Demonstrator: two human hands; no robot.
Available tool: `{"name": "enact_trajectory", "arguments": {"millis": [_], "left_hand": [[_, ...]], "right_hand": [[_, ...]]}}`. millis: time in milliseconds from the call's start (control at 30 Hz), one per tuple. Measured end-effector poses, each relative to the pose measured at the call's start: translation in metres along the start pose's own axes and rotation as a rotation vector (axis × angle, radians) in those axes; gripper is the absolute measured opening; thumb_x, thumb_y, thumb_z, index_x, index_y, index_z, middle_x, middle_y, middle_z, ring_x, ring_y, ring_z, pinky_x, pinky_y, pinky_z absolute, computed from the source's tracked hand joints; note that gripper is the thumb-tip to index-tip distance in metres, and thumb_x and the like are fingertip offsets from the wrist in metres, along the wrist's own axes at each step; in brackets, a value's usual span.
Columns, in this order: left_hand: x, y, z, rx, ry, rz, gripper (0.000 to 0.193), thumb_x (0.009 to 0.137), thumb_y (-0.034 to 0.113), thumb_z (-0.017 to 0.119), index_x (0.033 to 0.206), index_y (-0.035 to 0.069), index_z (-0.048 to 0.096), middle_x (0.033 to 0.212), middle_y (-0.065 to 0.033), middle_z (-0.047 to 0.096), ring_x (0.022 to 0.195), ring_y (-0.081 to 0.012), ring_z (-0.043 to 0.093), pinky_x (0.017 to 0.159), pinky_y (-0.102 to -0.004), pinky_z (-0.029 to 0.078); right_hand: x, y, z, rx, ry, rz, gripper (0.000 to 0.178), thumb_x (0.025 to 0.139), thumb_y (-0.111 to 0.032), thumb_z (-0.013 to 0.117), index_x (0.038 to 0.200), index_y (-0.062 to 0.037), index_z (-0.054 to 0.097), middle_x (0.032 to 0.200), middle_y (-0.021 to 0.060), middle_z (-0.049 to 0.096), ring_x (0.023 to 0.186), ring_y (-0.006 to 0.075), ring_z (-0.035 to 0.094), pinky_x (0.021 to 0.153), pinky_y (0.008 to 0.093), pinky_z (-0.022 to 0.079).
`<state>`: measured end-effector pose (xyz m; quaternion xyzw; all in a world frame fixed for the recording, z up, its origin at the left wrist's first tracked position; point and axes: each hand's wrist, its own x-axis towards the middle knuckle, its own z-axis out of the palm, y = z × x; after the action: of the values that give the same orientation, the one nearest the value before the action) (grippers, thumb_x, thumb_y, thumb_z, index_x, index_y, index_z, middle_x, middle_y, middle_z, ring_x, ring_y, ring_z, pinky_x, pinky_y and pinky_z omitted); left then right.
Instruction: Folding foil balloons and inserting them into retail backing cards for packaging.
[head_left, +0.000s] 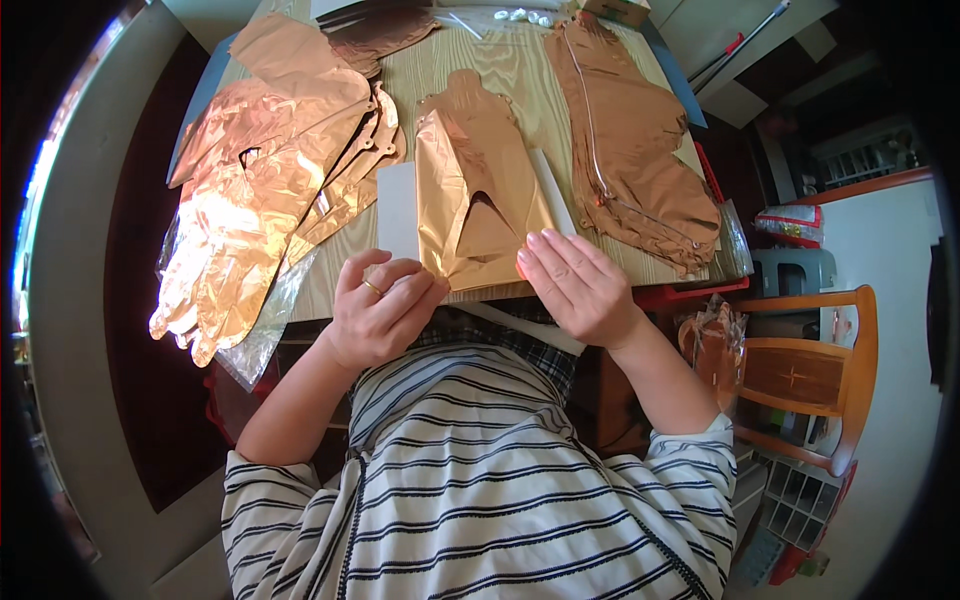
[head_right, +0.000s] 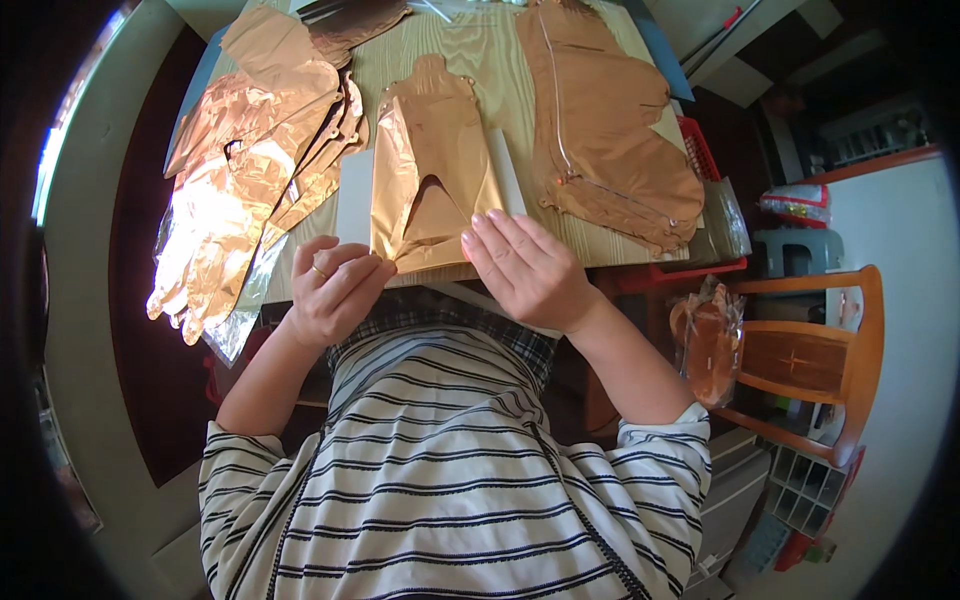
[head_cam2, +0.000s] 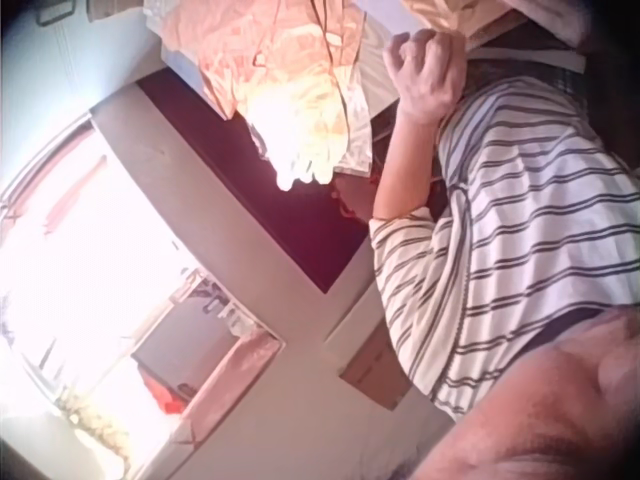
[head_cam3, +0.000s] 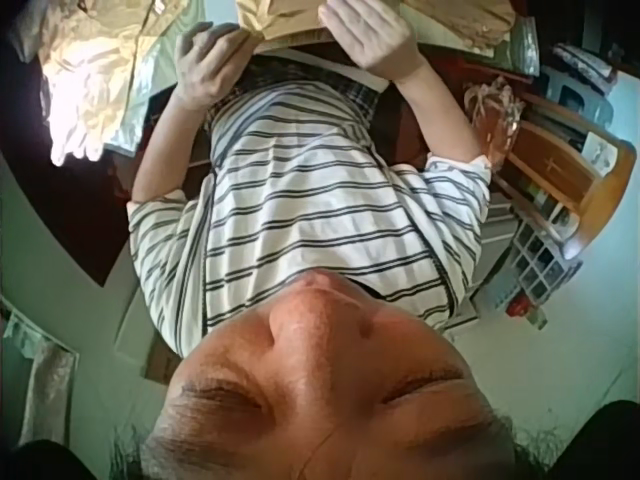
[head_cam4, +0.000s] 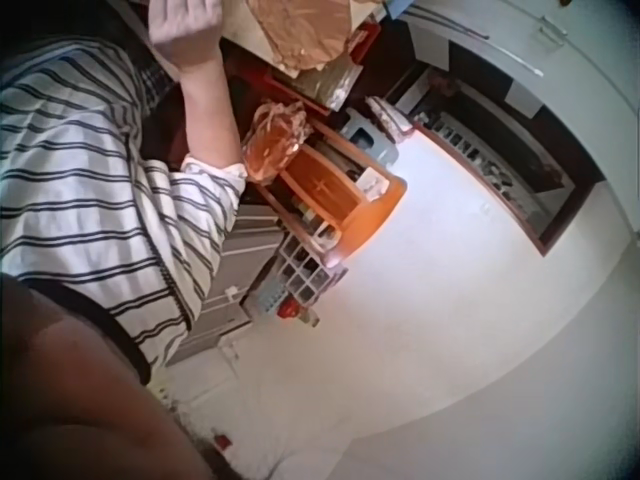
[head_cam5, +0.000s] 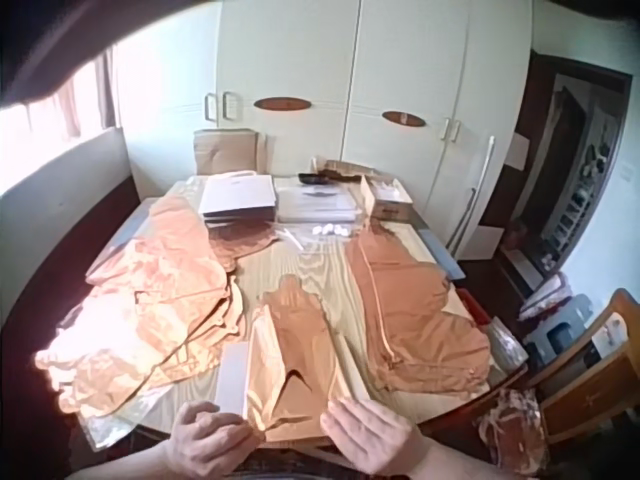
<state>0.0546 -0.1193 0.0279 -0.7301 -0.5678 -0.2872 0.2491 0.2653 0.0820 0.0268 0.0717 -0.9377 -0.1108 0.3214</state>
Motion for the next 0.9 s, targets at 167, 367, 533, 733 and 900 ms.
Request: {"name": "enact_trajectory", "arguments": {"millis": [167,367,533,733,900], "left_hand": [[-0.004,-0.002,-0.001,-0.035,-0.108,-0.002,0.023,0.076,0.012,0.072,0.098,0.005,0.073,0.099,-0.0029,0.065,0.100,-0.0220,0.066,0.095,-0.0476,0.047],[-0.015,0.006,0.002,-0.123,-0.210,-0.050,0.026,0.076,0.010,0.070,0.101,0.003,0.072,0.104,-0.0065,0.065,0.108,-0.0251,0.066,0.104,-0.0520,0.045],[-0.018,0.007,0.000,-0.187,-0.264,-0.090,0.032,0.075,0.007,0.069,0.106,0.001,0.072,0.110,-0.0090,0.065,0.113,-0.0278,0.065,0.106,-0.0514,0.046],[-0.035,0.012,0.003,-0.244,-0.224,-0.150,0.038,0.073,0.000,0.066,0.111,-0.001,0.072,0.113,-0.0129,0.065,0.115,-0.0312,0.065,0.107,-0.0493,0.049],[-0.035,0.015,0.001,-0.311,-0.191,-0.204,0.037,0.070,-0.001,0.066,0.106,0.000,0.073,0.111,-0.0124,0.066,0.110,-0.0311,0.066,0.104,-0.0498,0.051]], "right_hand": [[-0.010,0.003,0.003,0.024,-0.045,0.004,0.027,0.091,-0.012,0.064,0.114,0.0001,0.070,0.118,0.0165,0.072,0.110,0.0298,0.069,0.097,0.0407,0.055],[-0.021,-0.005,0.012,0.084,-0.094,0.035,0.026,0.091,-0.013,0.064,0.113,0.0003,0.071,0.118,0.0168,0.071,0.111,0.0304,0.068,0.098,0.0409,0.054],[-0.019,-0.004,0.009,0.105,-0.149,0.041,0.029,0.091,-0.015,0.063,0.114,0.0013,0.070,0.120,0.0178,0.070,0.114,0.0315,0.066,0.101,0.0421,0.052],[-0.011,-0.024,-0.005,0.124,-0.334,0.165,0.043,0.095,-0.017,0.053,0.136,-0.0036,0.058,0.140,0.0216,0.056,0.130,0.0389,0.053,0.114,0.0527,0.039],[0.010,-0.081,0.004,0.249,-0.322,0.292,0.055,0.094,-0.018,0.053,0.148,-0.0122,0.048,0.152,0.0216,0.043,0.141,0.0442,0.040,0.116,0.0644,0.028]]}}
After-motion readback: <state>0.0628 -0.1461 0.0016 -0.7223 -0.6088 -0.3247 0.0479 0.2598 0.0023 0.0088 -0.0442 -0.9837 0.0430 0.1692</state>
